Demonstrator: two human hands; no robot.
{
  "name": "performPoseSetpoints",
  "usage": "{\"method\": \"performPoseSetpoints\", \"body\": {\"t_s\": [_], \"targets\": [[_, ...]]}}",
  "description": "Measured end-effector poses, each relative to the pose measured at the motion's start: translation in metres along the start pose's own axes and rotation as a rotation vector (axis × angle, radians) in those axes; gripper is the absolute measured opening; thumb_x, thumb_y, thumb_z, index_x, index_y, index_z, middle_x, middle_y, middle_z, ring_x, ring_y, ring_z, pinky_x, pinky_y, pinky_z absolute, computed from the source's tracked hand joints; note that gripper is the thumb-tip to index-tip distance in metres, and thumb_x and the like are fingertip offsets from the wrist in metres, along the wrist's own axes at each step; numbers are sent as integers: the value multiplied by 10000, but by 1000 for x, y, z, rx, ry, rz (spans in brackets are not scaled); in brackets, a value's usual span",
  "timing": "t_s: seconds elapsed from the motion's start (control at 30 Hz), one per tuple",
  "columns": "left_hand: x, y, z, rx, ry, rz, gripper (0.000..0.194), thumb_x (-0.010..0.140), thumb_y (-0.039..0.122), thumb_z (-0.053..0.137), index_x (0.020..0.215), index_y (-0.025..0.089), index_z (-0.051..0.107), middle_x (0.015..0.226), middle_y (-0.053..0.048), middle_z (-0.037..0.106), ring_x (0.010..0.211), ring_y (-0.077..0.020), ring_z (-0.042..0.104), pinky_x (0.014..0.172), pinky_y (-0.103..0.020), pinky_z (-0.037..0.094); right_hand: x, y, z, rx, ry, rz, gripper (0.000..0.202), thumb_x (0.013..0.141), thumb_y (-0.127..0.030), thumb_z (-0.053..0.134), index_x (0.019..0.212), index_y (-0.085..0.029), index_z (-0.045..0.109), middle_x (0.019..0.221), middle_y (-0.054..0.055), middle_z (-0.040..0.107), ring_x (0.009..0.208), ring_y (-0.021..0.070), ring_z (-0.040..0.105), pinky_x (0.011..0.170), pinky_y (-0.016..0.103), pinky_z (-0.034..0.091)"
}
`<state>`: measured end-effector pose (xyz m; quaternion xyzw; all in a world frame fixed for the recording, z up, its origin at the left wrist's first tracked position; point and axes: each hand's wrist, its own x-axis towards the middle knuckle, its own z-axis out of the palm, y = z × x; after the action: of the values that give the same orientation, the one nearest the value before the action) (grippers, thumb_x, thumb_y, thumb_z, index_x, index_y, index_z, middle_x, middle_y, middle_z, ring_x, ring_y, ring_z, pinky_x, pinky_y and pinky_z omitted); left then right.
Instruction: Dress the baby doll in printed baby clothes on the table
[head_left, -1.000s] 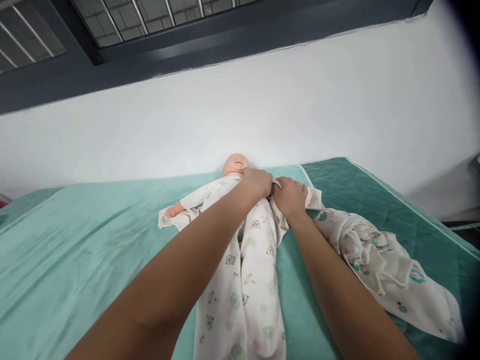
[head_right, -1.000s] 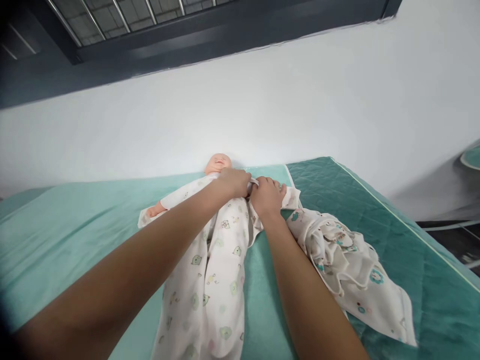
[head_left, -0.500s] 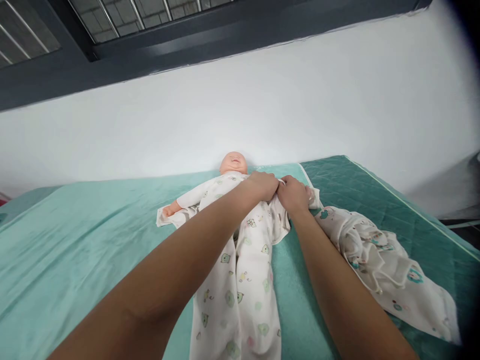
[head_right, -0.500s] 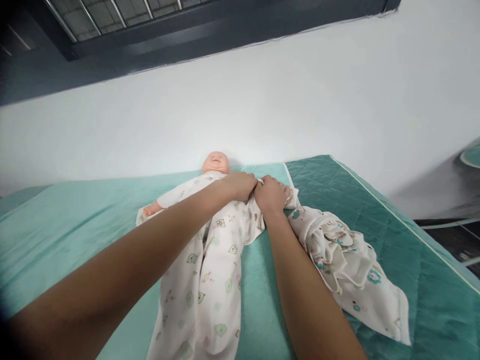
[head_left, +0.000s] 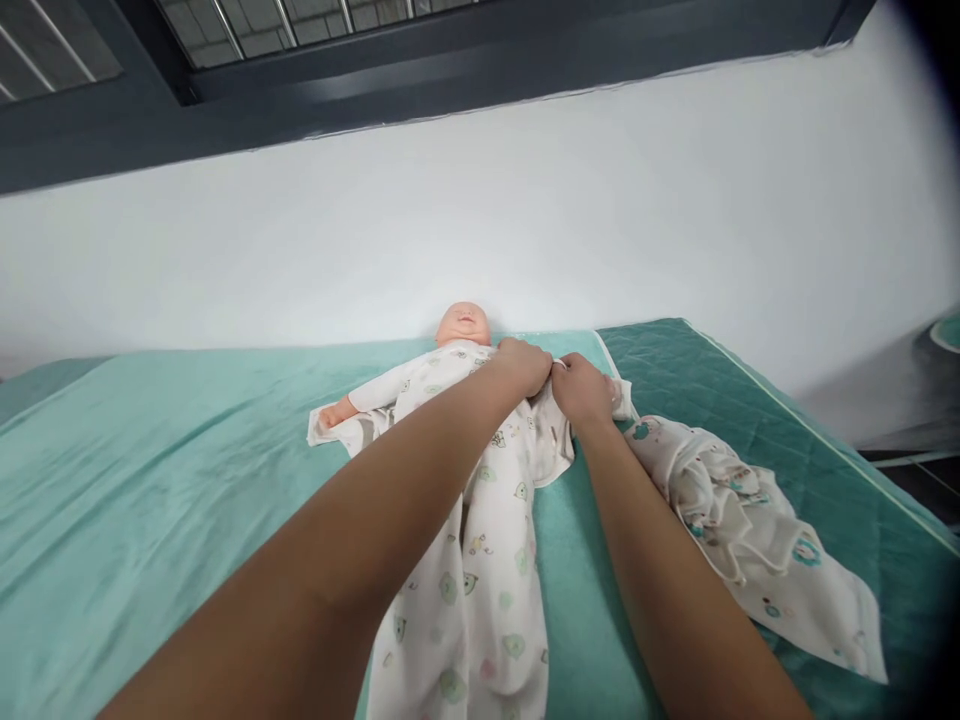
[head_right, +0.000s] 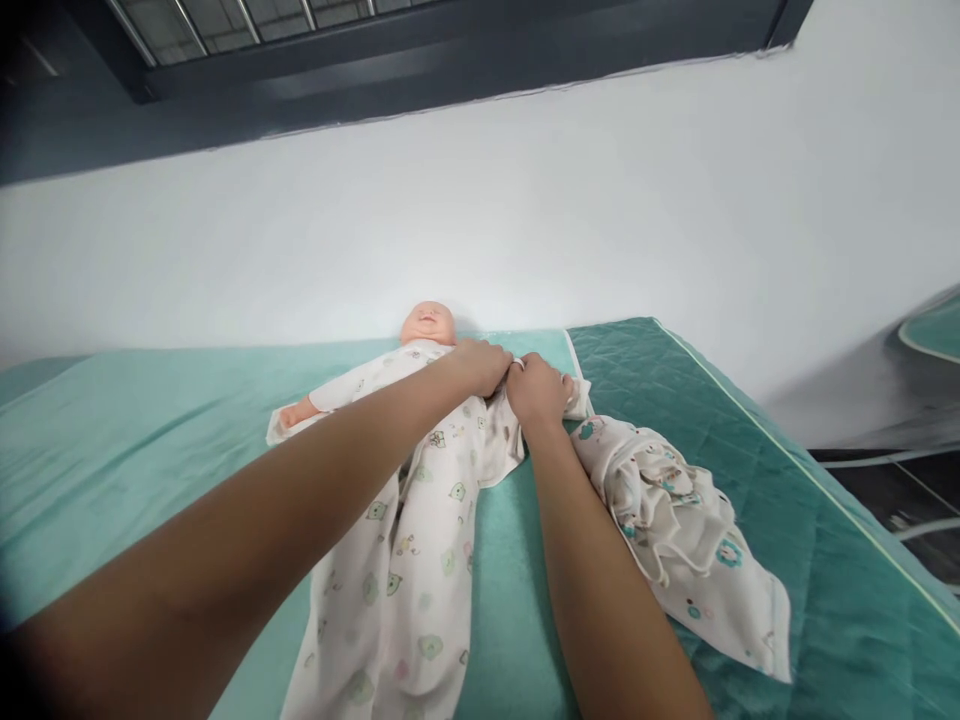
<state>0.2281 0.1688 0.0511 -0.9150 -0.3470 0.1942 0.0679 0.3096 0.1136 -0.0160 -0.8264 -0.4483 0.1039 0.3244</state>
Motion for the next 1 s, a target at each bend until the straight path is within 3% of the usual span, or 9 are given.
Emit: {"method": "performPoseSetpoints", "body": {"t_s": [0.23,0.5,0.7,0.83,1.0], "targets": [[-13,-11,-8,0,-4,-27,530,777,214,623,1295,193,515,1208,-156,652,1069,-308,639,873,-425,503,-5,1,-6,55,42,33,339,925,-299,364,1028,-211,675,1016,97,714,1029,266,616,1033,449,313],[-39,-40,-17,-15,-3,-59,487,753,208,620,1232,210,531,1084,-140,676,942,-306,660,786,-403,504,-4,11,0,224,92,101,350,923,-328,379,1104,-201,650,1058,102,689,960,249,605,839,337,414],[-61,-60,-20,-44,24,-109,439,768,198,600,1201,217,533,1053,-123,668,905,-280,660,771,-381,492,-3,20,4,363,137,144,326,895,-319,429,1101,-192,647,1057,103,683,979,261,596,858,346,422],[-71,-67,-20,-55,20,-130,429,777,199,590,1200,214,522,1049,-116,659,882,-266,658,763,-377,491,1,25,8,514,165,134,295,845,-311,480,1033,-167,656,1037,114,686,980,265,605,898,378,440],[-74,-67,-16,-31,13,-117,418,778,210,580,1191,211,517,1034,-111,662,840,-254,656,724,-353,493,8,25,15,829,154,116,340,733,-267,549,1034,-132,624,1016,122,703,898,225,662,818,350,523]]}}
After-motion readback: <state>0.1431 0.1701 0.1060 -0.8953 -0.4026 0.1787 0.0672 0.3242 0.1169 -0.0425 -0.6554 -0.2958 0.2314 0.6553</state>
